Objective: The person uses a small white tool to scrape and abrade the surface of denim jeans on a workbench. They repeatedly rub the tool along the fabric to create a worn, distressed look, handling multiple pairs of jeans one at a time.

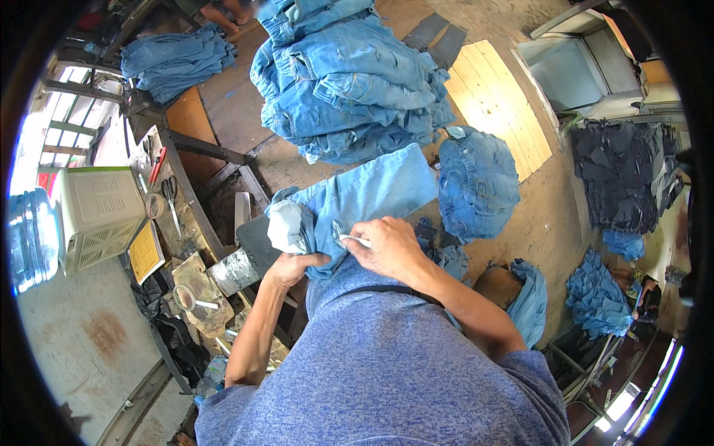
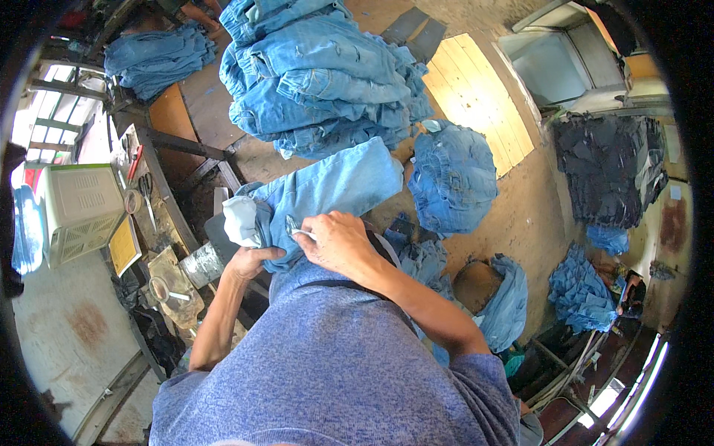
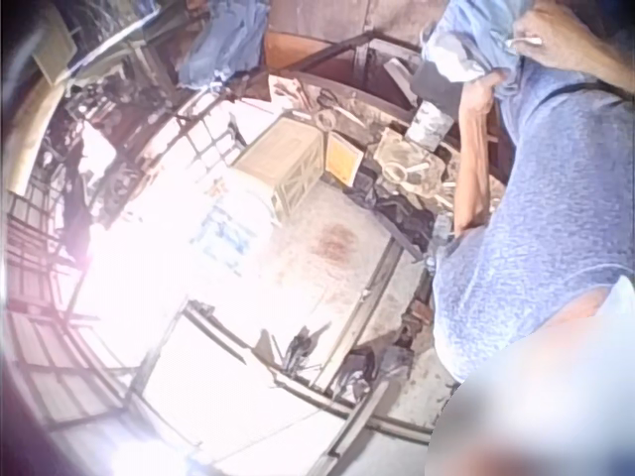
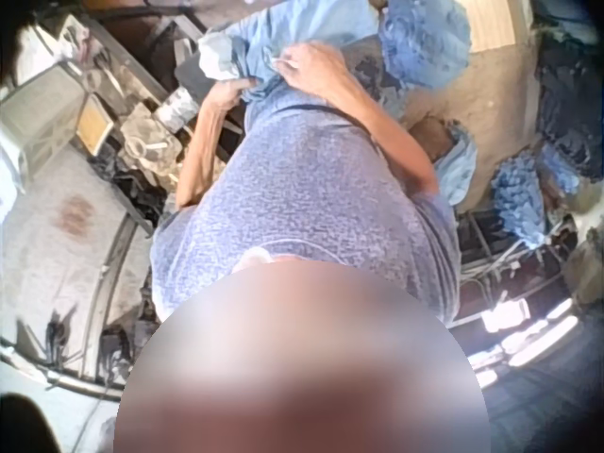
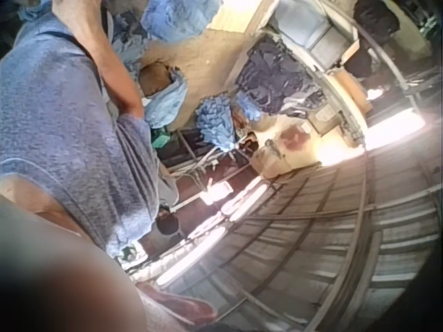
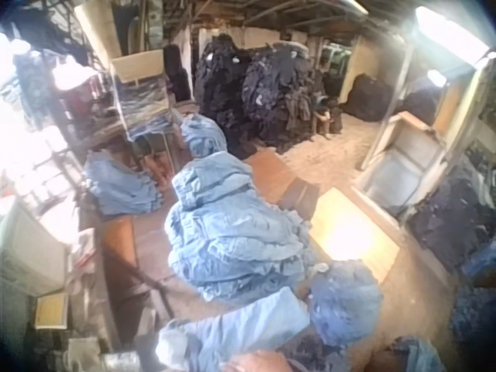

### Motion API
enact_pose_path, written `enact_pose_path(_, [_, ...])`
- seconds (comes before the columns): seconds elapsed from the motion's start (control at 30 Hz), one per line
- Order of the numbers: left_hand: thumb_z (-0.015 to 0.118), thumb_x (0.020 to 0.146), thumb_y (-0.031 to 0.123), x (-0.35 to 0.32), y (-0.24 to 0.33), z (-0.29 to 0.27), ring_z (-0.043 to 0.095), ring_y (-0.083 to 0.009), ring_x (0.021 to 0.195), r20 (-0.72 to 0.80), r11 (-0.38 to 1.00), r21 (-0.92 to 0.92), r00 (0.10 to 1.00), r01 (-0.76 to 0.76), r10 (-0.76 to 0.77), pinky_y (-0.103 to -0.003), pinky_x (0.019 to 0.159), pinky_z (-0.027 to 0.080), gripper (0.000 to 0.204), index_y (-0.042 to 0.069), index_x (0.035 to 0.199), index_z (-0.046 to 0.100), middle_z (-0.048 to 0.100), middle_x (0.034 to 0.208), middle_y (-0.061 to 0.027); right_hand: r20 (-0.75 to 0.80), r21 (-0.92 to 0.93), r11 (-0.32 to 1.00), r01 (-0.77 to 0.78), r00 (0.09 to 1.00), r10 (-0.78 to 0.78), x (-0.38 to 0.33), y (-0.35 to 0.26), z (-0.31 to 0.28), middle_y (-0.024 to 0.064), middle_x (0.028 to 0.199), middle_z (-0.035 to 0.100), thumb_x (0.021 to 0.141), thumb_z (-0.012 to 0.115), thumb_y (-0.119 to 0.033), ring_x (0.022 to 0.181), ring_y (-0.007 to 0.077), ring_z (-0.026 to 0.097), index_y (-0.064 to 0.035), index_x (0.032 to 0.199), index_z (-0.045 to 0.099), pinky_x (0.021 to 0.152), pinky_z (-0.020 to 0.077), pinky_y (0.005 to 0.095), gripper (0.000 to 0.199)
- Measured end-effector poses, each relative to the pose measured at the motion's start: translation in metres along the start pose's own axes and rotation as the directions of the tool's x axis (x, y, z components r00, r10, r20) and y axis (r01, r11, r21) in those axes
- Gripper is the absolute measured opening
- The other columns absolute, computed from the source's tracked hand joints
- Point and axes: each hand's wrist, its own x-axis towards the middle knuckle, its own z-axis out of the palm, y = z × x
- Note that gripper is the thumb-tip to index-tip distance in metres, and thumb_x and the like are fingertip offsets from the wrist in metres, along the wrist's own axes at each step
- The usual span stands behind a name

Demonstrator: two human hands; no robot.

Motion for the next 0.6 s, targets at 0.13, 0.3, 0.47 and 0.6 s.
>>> enact_pose_path(0.13, [0.083, 0.066, -0.009, 0.001, 0.001, -0.002, 0.064, -0.0232, 0.116, 0.036, 0.997, 0.038, 0.997, -0.066, 0.065, -0.038, 0.107, 0.050, 0.068, 0.004, 0.130, 0.064, 0.069, 0.122, -0.0053, 0.010, -0.059, 0.998, -0.030, 0.999, 0.030, 0.003, -0.001, -0.001, 0.0190, 0.069, 0.072, 0.095, 0.072, -0.035, 0.065, 0.0401, 0.072, -0.0086, 0.090, 0.081, 0.062, 0.0568, 0.0491, 0.028])
enact_pose_path(0.3, [0.082, 0.065, -0.009, 0.003, -0.002, -0.003, 0.063, -0.0229, 0.116, 0.023, 1.000, 0.017, 1.000, -0.020, 0.020, -0.038, 0.107, 0.049, 0.070, 0.005, 0.131, 0.063, 0.068, 0.122, -0.0048, 0.047, -0.109, 0.994, -0.024, 0.998, 0.029, 0.004, 0.003, -0.005, 0.0184, 0.070, 0.072, 0.097, 0.071, -0.035, 0.066, 0.0393, 0.073, -0.0091, 0.089, 0.080, 0.062, 0.0569, 0.0489, 0.029])
enact_pose_path(0.47, [0.082, 0.066, -0.008, 0.005, 0.004, 0.006, 0.066, -0.0244, 0.112, -0.006, 0.996, 0.023, 0.996, -0.087, 0.087, -0.041, 0.104, 0.053, 0.066, 0.004, 0.128, 0.064, 0.070, 0.120, -0.0064, -0.059, 0.168, 0.983, -0.079, 0.994, 0.090, 0.005, 0.040, -0.018, 0.0124, 0.067, 0.072, 0.103, 0.067, -0.038, 0.061, 0.0277, 0.072, -0.0094, 0.092, 0.076, 0.061, 0.0559, 0.0415, 0.032])
enact_pose_path(0.6, [0.078, 0.080, -0.004, 0.036, 0.013, 0.038, 0.073, -0.0272, 0.105, -0.018, 0.973, -0.228, 1.000, 0.021, -0.025, -0.043, 0.095, 0.060, 0.055, 0.003, 0.132, 0.062, 0.073, 0.119, -0.0104, 0.015, 0.587, 0.782, -0.210, 0.968, 0.249, 0.016, 0.100, -0.019, 0.0008, 0.074, 0.067, 0.109, 0.063, -0.035, 0.060, 0.0120, 0.061, -0.0061, 0.112, 0.067, 0.056, 0.0503, 0.0312, 0.030])
